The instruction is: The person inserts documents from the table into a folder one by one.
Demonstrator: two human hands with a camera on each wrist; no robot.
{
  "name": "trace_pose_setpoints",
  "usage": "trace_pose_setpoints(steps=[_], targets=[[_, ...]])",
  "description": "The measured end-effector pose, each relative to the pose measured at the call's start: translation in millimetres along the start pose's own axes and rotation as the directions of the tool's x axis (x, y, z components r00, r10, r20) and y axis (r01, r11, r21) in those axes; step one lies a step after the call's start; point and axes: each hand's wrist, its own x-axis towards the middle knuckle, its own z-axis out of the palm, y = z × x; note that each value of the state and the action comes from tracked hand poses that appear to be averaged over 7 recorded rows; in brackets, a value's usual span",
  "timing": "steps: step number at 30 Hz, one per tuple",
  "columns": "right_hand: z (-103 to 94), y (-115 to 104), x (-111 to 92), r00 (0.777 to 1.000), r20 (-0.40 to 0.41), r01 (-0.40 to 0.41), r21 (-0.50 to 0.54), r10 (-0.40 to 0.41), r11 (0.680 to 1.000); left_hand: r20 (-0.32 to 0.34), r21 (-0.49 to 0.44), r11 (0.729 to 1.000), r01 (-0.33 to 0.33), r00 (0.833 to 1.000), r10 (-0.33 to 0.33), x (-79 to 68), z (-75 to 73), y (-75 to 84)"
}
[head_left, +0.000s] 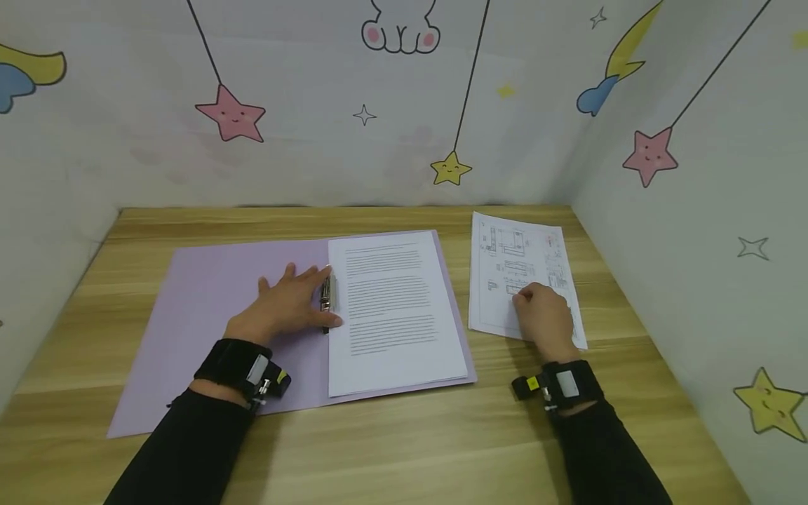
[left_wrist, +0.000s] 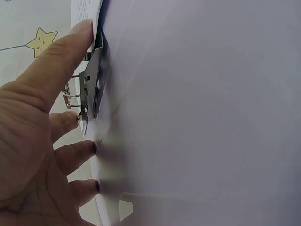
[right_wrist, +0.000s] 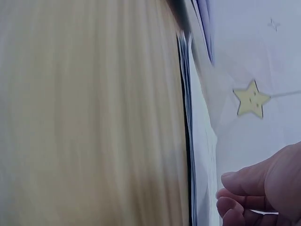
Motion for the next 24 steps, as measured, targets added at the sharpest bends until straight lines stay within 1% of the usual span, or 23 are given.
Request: trace_pose_setpoints(steps=[3, 6, 11, 14, 16, 20, 24], targets=[[-6.9, 13.0, 4.4, 0.998, -0.005, -0.061, -0.022, 0.061, 0.998, -0.004, -0.007, 1.0, 0.001, 1.0, -0.001, -0.3, 0.4, -1.3], [-13.7, 27.7, 8.0, 0.993, -0.011, -0.114, -0.066, 0.113, 0.991, -0.003, -0.008, 1.0, 0.008, 1.0, -0.008, -0.6, 0.6, -0.8], [-21.3, 47.9, 11.0, 0.979, -0.015, -0.204, -0.106, 0.204, 0.973, -0.005, -0.01, 1.0, 0.006, 1.0, -0.006, -0.8, 0.5, -0.2], [-23.4, 54.5, 11.5, 0.97, 0.005, -0.242, -0.121, 0.244, 0.963, -0.005, -0.008, 1.0, 0.002, 1.0, -0.002, -1.0, 0.1, -0.5], [-24.5, 56.9, 11.8, 0.967, 0.022, -0.249, -0.128, 0.254, 0.96, -0.004, -0.003, 1.0, -0.001, 1.0, 0.001, -1.4, -0.4, 0.0], [-24.8, 58.1, 12.6, 0.97, 0.034, -0.237, -0.118, 0.242, 0.964, 0.0, -0.003, 1.0, 0.0, 1.0, 0.0, -2.2, -1.5, 0.9], [-22.9, 57.6, 12.5, 0.974, -0.003, -0.227, -0.071, 0.228, 0.971, -0.001, -0.007, 1.0, -0.001, 1.0, 0.001, -2.4, -2.2, 1.4]])
